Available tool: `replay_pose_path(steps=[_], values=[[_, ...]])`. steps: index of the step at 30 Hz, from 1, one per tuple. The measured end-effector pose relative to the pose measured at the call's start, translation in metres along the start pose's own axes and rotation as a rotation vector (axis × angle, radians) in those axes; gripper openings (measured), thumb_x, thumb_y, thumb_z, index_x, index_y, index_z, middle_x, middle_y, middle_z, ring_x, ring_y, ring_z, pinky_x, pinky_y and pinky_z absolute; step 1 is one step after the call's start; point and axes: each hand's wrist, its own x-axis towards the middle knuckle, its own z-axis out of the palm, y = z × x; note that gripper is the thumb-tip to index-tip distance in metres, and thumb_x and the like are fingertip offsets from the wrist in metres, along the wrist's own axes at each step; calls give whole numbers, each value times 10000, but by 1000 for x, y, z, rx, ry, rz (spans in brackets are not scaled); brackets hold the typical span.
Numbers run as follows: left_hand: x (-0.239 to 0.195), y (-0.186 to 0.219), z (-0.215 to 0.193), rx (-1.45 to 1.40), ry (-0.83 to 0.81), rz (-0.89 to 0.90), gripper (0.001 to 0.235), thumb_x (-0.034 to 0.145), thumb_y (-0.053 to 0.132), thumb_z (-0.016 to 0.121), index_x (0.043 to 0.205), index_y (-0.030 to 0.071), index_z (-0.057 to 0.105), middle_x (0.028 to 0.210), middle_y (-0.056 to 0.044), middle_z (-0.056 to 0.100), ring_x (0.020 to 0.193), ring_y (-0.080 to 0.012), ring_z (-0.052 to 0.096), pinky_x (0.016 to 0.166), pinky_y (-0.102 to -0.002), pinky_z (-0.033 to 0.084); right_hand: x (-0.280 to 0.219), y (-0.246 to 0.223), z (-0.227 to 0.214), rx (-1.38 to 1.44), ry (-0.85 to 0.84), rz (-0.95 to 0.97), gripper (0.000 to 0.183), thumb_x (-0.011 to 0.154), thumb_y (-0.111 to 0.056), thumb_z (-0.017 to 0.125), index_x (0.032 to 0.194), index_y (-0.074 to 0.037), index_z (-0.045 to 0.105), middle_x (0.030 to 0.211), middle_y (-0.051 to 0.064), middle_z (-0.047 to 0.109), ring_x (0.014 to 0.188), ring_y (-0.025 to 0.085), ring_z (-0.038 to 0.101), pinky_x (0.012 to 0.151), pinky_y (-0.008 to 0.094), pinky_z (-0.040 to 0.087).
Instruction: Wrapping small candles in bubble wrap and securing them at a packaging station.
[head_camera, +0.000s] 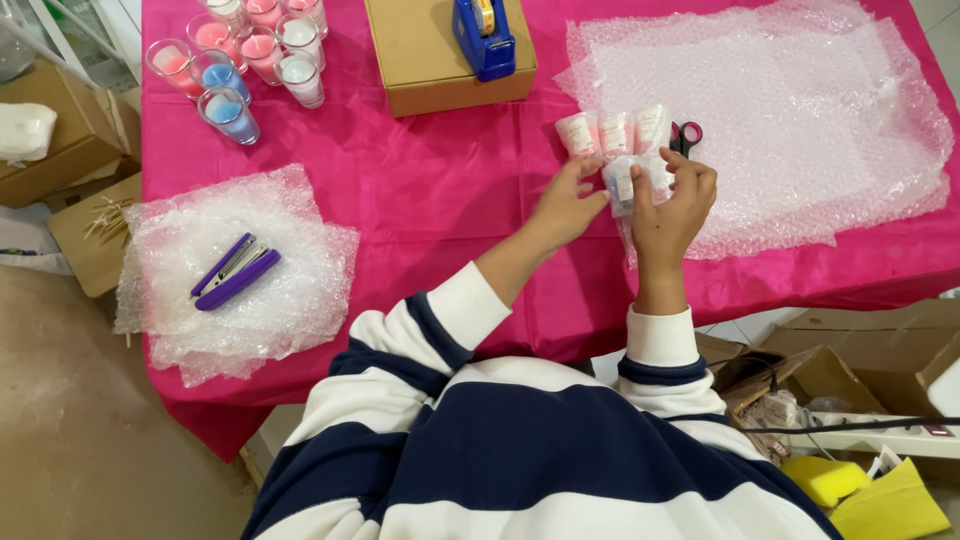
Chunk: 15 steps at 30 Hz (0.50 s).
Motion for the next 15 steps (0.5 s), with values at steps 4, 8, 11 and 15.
replay_pose_path(steps=[4,8,11,15], values=[[-29,72,-67,-127,90,287,454,934,27,671,1375,42,563,1325,-213,617,1215,-346,638,1036,-481,547,7,-78,7,223,43,-38,325,1019,-231,739,1289,-103,611,1073,48,482,928,206,483,811,337,391],[-88,141,-166,-142,177,610,300,1017,24,602,1314,45,570,1213,-146,660,1105,-233,694,1019,-385,563,11,-141,33,447,-28,-198,391,1006,-203,749,1321,-55,571,1125,76,513,990,223,486,868,333,387],[-144,176,-230,47,291,551,259,1011,-37,567,1259,38,567,1154,-125,653,1075,-210,673,1010,-331,561,15,-197,42,603,-179,-195,380,1030,-166,713,1341,-59,523,1156,88,516,1035,213,516,916,327,430],[-207,180,-308,622,466,240,380,913,-1,699,1270,120,643,1061,-51,697,968,-181,705,935,-355,543,15,-254,66,711,-473,-436,271,991,-63,719,1250,-39,646,1034,102,583,930,299,631,861,405,497]])
